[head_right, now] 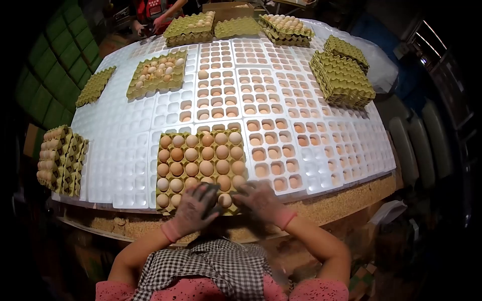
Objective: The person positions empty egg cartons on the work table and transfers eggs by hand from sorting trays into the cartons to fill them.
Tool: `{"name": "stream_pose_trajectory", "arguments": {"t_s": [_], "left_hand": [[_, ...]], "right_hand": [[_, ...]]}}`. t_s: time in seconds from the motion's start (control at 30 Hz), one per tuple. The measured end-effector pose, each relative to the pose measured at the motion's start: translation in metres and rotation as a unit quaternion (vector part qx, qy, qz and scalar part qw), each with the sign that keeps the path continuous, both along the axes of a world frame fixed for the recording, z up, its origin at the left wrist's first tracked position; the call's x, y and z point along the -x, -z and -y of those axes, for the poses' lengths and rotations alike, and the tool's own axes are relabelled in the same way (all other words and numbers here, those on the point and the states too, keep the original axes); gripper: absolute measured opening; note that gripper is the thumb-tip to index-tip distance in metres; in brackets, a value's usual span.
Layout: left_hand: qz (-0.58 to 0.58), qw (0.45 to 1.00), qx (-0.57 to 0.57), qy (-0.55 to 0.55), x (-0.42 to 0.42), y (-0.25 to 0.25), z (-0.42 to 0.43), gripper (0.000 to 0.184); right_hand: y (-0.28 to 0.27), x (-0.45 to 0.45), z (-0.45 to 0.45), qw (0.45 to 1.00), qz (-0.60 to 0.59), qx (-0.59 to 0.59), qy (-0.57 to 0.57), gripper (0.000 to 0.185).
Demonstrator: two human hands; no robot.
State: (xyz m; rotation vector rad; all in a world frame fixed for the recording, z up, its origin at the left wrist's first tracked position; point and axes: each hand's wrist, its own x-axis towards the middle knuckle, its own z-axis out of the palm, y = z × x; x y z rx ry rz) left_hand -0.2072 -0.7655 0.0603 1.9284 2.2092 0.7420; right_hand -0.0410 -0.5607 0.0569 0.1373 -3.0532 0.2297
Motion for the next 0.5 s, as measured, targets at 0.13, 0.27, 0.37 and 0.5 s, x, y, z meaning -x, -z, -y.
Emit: {"name": "stream_pose_trajectory", "arguments": {"t_s": [0.13,0.27,0.37,0.5], "left_hand": [[-0.109,0.992,0.04,0.044,-0.026,0.027,-0.019,0.06],[-0.004,0.997,0.059,0.056,-0.009,0.03,-0.023,0.055],[0.25,0.967,-0.039,-0.045,0.018,0.026,-0.026,0.04],[0.237,0.966,-0.052,-0.086,0.03,0.003,-0.039,0.034]], "right_hand": [[0.004,-0.005,-0.025,0.824,-0.13,0.524,0.172,0.039],[-0.008,0.019,-0.017,0.986,-0.016,0.107,0.126,0.045],[0.03,0.022,-0.018,0.99,-0.021,0.076,0.113,0.047],[0.035,0.01,-0.039,0.933,-0.111,0.287,0.185,0.051]]}}
